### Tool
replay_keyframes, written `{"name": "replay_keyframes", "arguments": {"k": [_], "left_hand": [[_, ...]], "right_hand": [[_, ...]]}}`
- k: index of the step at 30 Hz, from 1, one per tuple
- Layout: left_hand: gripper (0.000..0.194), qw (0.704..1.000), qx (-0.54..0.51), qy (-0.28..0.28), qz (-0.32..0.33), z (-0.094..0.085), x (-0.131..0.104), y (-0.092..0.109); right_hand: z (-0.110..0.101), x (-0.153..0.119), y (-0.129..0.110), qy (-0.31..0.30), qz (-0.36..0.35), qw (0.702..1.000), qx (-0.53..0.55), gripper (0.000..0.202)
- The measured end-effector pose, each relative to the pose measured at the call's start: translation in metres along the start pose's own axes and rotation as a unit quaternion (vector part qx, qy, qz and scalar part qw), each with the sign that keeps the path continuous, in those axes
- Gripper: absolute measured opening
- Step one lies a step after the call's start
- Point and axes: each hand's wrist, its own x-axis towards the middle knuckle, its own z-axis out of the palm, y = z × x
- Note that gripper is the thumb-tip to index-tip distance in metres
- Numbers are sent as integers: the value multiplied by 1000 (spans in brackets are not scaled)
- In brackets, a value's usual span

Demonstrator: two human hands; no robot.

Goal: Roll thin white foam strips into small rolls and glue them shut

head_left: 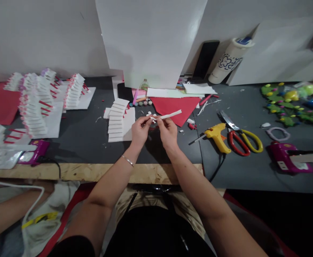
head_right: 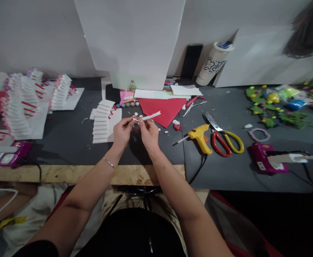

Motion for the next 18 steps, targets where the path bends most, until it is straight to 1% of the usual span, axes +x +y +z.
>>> {"name": "replay_keyframes", "arguments": {"k": [4, 9, 14, 18], "left_hand": [[31, 1000, -1, 21, -9, 2, -1, 5], [26, 999, 10, 37, -8, 1, 1, 5], [20, 998, 50, 41, 17, -1, 0, 6], [16, 989, 114, 57, 67, 1, -1, 8]], "right_hand": [[-1, 1, -3, 11, 12, 1000, 2, 29], [-2, 1, -6, 13, -3, 1000, 16, 24], [-1, -1, -4, -13, -4, 1000, 16, 20], [2, -1, -1, 1, 17, 999, 43, 20]]}}
